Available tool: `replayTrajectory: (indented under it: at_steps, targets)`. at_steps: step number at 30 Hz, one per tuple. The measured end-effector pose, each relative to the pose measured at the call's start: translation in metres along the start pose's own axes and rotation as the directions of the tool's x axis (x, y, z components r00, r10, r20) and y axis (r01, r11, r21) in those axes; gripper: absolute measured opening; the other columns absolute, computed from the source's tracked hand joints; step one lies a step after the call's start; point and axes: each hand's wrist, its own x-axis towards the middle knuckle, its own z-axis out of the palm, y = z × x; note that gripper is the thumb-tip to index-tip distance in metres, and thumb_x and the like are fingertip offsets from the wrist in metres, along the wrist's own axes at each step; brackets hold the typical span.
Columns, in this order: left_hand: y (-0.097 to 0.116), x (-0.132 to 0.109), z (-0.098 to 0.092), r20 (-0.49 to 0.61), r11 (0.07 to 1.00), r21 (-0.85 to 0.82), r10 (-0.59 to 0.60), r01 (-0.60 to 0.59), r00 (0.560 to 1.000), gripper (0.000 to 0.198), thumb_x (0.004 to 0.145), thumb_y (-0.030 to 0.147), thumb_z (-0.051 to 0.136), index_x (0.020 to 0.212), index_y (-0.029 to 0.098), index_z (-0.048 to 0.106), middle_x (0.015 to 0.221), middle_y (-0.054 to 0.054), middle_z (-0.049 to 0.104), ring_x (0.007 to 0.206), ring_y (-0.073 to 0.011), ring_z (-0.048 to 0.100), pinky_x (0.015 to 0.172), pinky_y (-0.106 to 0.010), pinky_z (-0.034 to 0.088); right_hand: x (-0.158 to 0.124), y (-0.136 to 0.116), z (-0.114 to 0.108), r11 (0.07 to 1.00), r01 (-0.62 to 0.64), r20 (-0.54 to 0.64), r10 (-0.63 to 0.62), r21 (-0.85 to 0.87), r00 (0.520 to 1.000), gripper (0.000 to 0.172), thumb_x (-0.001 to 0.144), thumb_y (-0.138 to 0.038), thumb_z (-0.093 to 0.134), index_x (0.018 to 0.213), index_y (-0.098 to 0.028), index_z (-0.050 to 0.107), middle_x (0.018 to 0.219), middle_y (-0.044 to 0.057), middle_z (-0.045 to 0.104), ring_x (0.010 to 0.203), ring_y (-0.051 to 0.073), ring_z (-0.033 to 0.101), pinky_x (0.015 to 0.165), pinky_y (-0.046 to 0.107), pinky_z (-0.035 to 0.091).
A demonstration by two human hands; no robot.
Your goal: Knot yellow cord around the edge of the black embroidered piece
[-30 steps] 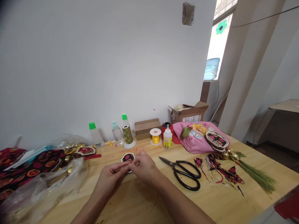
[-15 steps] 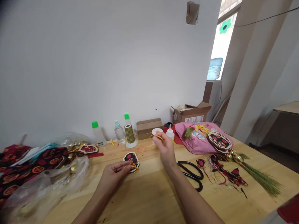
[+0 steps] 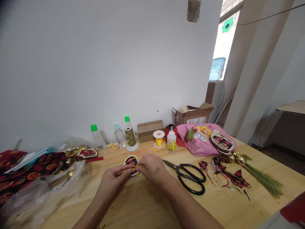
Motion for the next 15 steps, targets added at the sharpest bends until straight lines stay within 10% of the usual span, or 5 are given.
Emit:
replayTrajectory:
  at_steps: [15]
  targets:
    - [-0.0025, 0.0008, 0.0013, 0.110, 0.983, 0.157, 0.082, -0.099, 0.990, 0.020, 0.063, 0.032, 0.056, 0.064, 0.012, 0.061, 0.054, 0.000, 0.060, 0.048, -0.0099, 0.050, 0.046, -0.017, 0.033, -0.0006, -0.0034, 0.0091, 0.985, -0.087, 0.032, 0.084, 0.149, 0.996, 0.019, 0.074, -0.023, 0.044, 0.069, -0.017, 0.061, 0.060, 0.000, 0.058, 0.054, 0.009, 0.046, 0.048, 0.018, 0.029]
